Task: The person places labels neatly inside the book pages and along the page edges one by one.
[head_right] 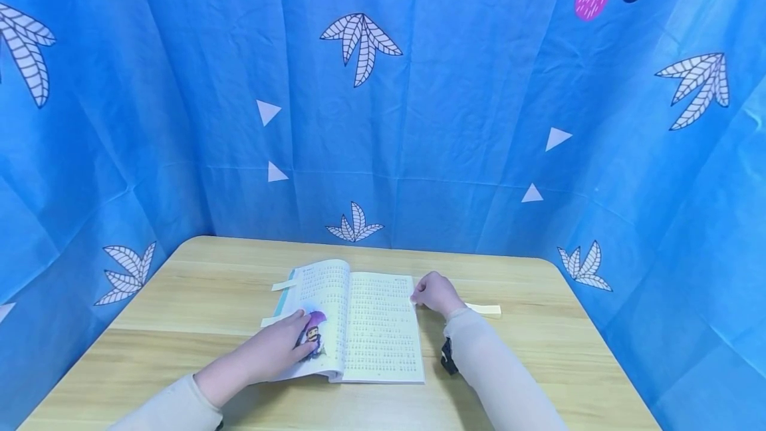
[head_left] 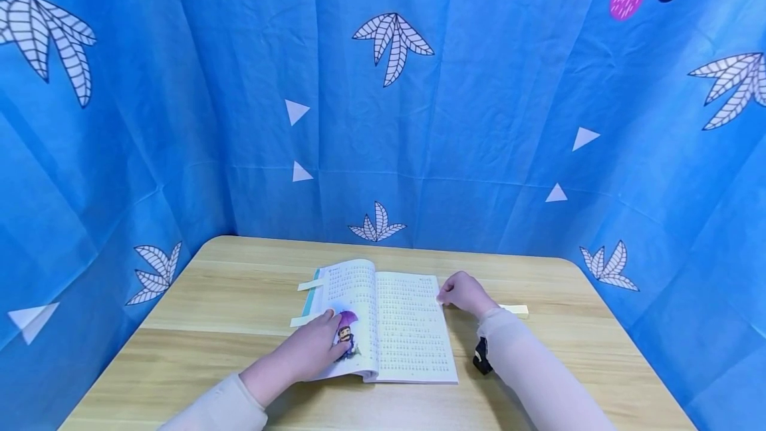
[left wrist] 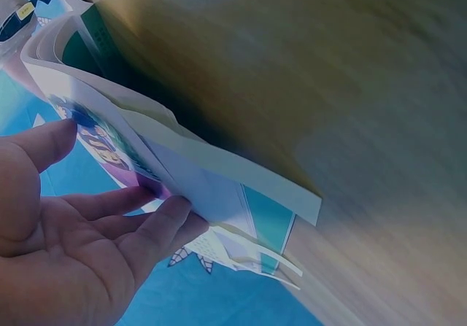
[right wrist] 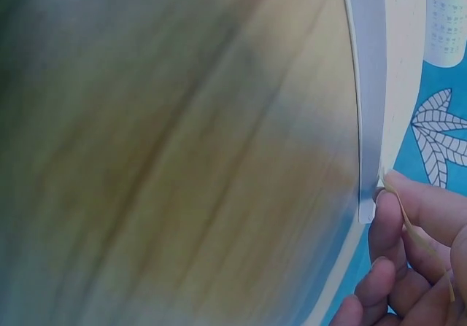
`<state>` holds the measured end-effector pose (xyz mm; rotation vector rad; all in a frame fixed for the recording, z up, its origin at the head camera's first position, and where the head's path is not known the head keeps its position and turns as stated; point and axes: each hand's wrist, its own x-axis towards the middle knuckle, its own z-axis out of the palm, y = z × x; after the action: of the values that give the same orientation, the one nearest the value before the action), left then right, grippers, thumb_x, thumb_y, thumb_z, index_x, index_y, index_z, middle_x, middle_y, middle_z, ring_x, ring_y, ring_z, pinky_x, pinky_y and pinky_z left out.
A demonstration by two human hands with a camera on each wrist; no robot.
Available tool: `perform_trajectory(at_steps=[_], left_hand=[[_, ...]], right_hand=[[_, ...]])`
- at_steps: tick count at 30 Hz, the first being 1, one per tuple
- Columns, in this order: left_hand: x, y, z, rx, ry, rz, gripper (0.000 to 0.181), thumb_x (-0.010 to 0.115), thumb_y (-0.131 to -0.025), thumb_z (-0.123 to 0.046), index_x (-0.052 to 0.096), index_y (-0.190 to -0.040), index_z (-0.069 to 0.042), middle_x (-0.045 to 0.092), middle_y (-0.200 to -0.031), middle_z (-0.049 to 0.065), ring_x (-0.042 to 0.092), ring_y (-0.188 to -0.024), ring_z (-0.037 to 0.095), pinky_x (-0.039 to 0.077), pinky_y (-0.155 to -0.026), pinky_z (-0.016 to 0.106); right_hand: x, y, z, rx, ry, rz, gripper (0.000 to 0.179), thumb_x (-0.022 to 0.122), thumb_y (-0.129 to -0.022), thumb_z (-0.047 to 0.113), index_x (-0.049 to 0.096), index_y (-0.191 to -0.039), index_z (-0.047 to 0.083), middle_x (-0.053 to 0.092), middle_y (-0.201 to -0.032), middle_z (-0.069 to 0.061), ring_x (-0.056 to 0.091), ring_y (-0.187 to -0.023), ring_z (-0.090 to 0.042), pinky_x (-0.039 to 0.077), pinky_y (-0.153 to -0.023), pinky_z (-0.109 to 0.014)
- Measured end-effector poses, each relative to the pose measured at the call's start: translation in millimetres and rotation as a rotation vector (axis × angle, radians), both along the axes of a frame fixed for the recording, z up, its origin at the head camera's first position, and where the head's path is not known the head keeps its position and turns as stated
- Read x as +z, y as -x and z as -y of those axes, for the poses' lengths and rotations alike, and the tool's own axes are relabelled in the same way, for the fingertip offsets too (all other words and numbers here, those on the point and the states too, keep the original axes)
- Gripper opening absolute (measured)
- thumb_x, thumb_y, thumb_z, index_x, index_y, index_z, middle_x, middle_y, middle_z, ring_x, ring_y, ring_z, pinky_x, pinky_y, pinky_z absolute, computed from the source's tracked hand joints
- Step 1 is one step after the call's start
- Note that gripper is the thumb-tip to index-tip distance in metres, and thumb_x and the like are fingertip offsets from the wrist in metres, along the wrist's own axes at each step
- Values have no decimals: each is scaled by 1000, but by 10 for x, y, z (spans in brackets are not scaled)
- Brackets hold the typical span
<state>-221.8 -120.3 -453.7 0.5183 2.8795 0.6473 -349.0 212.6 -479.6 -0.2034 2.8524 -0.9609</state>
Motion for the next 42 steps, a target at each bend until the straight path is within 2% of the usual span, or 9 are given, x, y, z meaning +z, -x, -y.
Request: perform_trajectory(at_steps=[9,14,21,28,34,36,38,42], left_hand=[[11,-8,3,-2,0,-8,63,63,-99,-34,49,-138,14,44,-144,35,43,-135,47,37,-112,57],[3,-8,1,-4,2,-10,63,63,-99,-34,49,-138,14,44,-144,35,43,-135,47,37,-112,57],[6,-3,-2,-3,15,-5,64,62,-99,-36,49,-138,14,45,-145,34,43,-136,46,37,-112,57],[21,-8,-3,-1,15,8,64,61,-100,-36,48,-139,14,44,-146,33,42,-137,45,37,-112,57],[22,-2,-5,1,12,19,65,62,-100,-36,48,-140,13,44,-146,32,42,-137,45,37,-112,58],[15,3,-3,1,14,18,65,62,-100,-37,48,-140,13,44,-146,32,42,-137,45,37,-112,58],[9,7,0,1,13,16,65,62,-100,-36,49,-139,13,45,-146,32,42,-137,46,37,-111,58],[-1,11,3,9,9,25,65,62,-99,-37,48,-140,12,44,-146,32,42,-137,45,37,-111,58]], right_hand=[[16,-27,30,-4,5,-14,19,76,-88,9,71,-70,7,65,-65,-4,48,-56,-13,43,-58,-27],[16,-17,35,-9,-19,-16,18,76,-87,9,72,-70,8,65,-66,-2,52,-59,-14,44,-60,-27],[4,2,49,-6,-59,-34,19,78,-86,9,70,-69,9,63,-64,1,49,-58,-14,42,-57,-27],[13,-22,39,-20,-52,-54,14,80,-84,8,71,-74,9,65,-71,2,54,-65,-15,48,-62,-30],[45,-40,38,-19,-55,-52,13,82,-82,9,71,-76,8,65,-74,1,55,-67,-16,49,-64,-31],[47,-35,31,-17,-64,-60,14,83,-82,10,70,-76,8,64,-74,1,55,-68,-17,50,-66,-34],[46,-29,21,-18,-87,-73,14,83,-82,13,70,-76,10,65,-74,3,55,-69,-17,50,-77,-43],[24,-14,3,-22,-148,-85,14,83,-83,20,71,-78,15,65,-75,6,55,-72,-17,39,-92,-61]])
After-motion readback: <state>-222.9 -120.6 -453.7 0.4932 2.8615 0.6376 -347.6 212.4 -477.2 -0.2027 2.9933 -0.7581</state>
